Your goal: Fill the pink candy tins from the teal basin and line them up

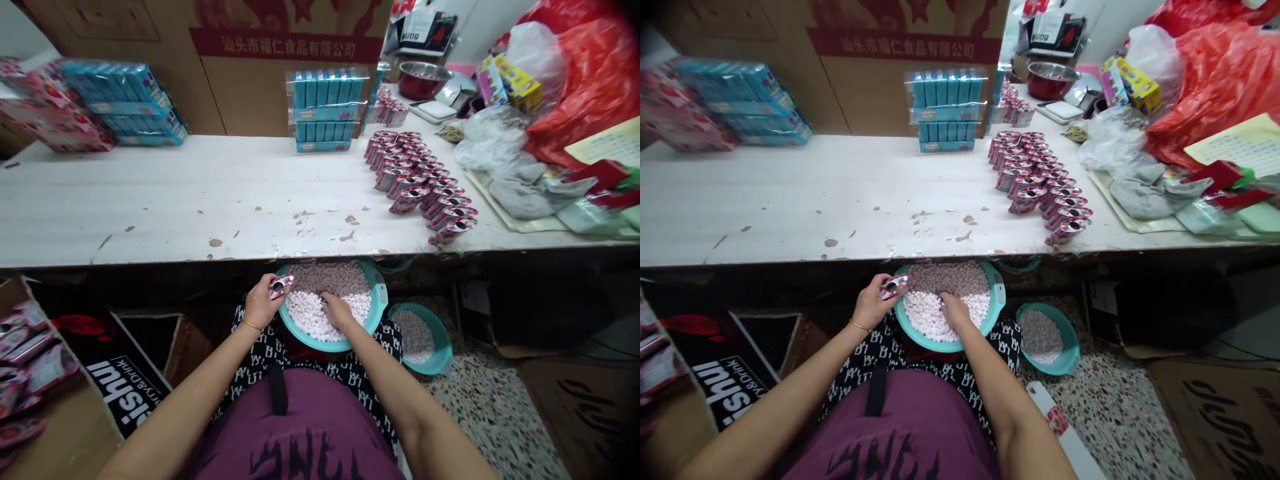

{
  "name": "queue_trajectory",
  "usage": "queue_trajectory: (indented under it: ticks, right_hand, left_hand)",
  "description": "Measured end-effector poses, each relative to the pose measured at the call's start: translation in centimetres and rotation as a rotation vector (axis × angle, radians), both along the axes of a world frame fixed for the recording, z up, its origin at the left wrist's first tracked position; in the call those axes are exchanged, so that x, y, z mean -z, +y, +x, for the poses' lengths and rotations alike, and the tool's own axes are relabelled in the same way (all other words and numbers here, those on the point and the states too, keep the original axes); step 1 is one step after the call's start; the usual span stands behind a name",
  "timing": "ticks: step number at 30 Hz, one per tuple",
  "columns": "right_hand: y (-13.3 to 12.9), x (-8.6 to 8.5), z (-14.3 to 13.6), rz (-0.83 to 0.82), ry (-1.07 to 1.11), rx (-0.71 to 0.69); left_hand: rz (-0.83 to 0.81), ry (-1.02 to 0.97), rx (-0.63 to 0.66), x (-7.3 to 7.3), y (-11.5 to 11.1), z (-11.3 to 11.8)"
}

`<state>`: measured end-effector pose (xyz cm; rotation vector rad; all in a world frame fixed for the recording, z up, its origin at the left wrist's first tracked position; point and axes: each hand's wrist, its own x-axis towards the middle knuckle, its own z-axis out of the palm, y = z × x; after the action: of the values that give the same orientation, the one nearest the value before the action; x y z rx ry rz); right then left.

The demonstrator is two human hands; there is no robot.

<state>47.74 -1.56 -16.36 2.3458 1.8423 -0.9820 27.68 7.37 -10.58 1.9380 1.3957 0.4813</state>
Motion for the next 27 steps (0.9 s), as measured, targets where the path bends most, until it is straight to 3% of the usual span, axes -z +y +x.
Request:
queue_trajectory:
  ticks: [4, 10, 13, 19, 27]
  right_hand:
    - [-1.2, -1.8, 2.5, 0.064, 0.135, 0.032]
    - [-2.0, -7.6, 5.5, 0.234, 0.274, 0.022]
    - [-1.5, -10.4, 5.2, 0.217, 0.174, -0.053]
    - [-0.2, -14.7, 2.5, 0.033, -0.242, -0.255]
    - [0.4, -16.9, 0.5, -0.025, -0.440, -0.359]
  left_hand:
    - [0.009, 0.047, -0.038, 0.4, 0.0, -0.3]
    - [0.073, 0.085, 0.054, 1.3, -1.0, 2.2]
    - [0.095, 0.090, 0.142, 1.3, -1.6, 3.7]
    - [0.113, 0.195, 0.231, 1.1, -2.5, 4.7]
    - [0.121, 0.250, 0.232, 1.2, -2.5, 4.7]
